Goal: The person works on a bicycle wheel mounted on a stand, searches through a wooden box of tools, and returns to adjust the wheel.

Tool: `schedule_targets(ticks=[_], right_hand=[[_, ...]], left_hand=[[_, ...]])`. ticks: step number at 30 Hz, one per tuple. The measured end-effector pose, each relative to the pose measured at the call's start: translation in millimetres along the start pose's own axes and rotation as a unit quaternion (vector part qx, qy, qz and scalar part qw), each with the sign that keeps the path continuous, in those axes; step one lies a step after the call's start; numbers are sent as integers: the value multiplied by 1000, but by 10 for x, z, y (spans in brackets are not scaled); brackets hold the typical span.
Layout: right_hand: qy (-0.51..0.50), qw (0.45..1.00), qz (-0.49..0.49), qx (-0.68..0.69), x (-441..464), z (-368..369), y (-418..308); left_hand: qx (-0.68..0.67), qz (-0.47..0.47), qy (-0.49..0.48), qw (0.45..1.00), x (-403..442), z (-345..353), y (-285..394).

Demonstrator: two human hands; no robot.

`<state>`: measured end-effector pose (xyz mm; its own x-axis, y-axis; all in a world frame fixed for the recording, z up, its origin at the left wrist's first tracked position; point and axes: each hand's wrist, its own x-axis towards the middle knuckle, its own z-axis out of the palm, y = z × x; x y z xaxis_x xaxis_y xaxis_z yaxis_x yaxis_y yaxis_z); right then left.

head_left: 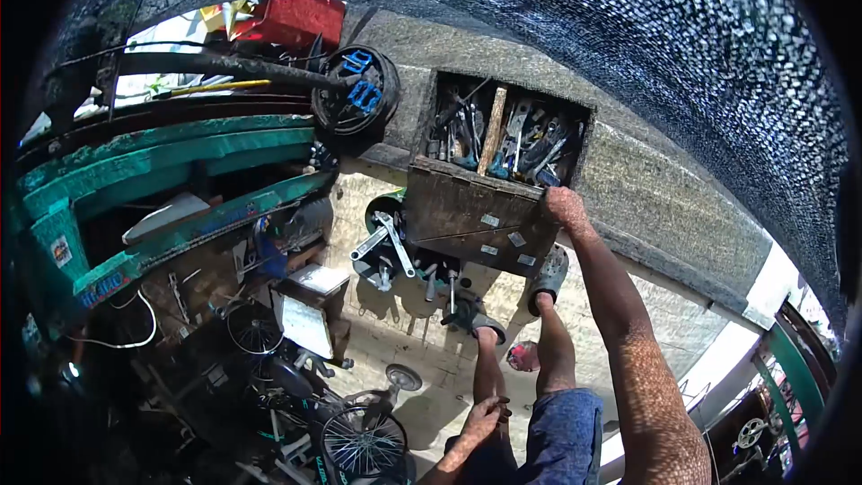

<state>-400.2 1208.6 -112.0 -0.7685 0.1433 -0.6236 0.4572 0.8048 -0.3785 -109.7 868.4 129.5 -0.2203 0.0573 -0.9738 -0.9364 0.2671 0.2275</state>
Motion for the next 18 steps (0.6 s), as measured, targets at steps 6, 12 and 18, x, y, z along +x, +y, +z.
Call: schedule_targets(ticks=[6,12,18], right_hand=[[18,992,-28,123,-393,26,118],[135,969,-179,104,-1412,-503,-483],[-25,988,-62,139,-2708,-973,-1122]], left_hand=[[-102,-6,87,991,-379,-567,127],[-125,-6,156,980,-705,-855,-485],[-177,212,138,951,-1110,-1125,-1246]])
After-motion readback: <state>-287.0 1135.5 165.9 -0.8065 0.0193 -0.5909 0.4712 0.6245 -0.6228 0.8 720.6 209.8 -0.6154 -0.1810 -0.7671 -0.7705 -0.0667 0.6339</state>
